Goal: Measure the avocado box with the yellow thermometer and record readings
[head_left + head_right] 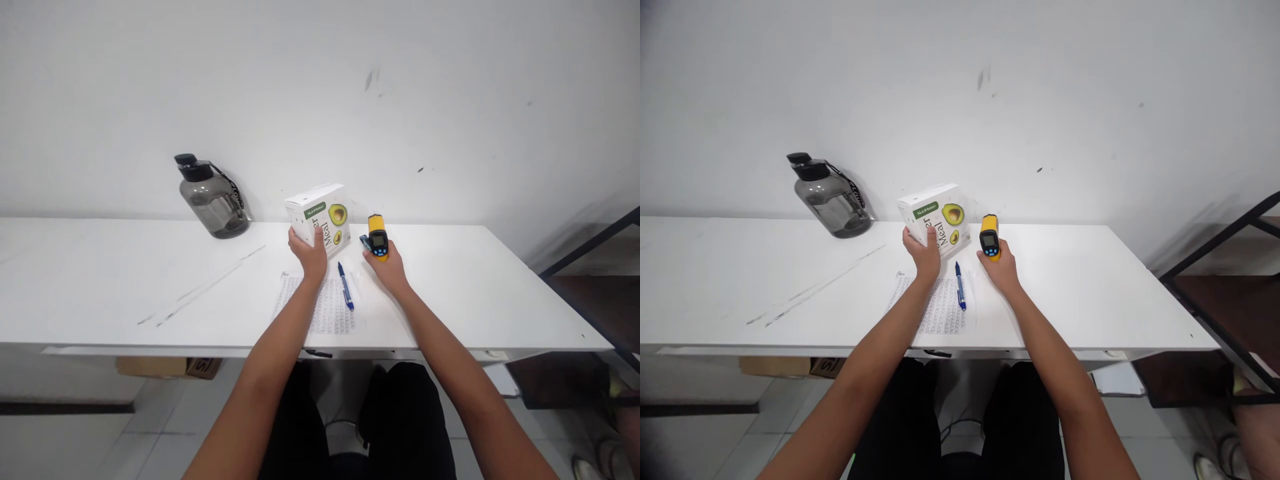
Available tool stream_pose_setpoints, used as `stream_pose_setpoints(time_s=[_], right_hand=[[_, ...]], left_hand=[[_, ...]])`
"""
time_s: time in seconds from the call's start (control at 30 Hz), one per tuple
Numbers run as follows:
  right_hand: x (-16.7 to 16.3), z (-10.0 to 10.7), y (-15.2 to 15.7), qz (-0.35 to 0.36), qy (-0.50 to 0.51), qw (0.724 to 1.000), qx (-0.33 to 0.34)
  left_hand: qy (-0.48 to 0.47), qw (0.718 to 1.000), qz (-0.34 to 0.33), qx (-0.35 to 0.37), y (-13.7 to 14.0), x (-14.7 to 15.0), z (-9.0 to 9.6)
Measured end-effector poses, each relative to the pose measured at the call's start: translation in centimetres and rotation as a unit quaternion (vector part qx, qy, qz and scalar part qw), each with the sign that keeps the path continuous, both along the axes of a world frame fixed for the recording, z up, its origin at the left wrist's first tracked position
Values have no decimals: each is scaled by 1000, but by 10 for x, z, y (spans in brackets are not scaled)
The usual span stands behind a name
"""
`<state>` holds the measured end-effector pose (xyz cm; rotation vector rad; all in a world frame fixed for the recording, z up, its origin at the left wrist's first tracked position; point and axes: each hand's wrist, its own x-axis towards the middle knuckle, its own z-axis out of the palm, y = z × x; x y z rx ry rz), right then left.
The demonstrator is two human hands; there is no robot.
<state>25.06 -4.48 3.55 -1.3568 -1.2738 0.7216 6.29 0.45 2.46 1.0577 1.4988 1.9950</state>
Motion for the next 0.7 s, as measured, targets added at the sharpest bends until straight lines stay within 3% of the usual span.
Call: stream_pose_setpoints(time_s=[0.23,0.7], right_hand=[[-2,-1,1,13,-5,1000,-28],[-3,-2,2,15,-8,1000,-12]], left_hand=[[25,999,-25,-26,4,1,-8],[91,993,-75,-18,13,2,-21]])
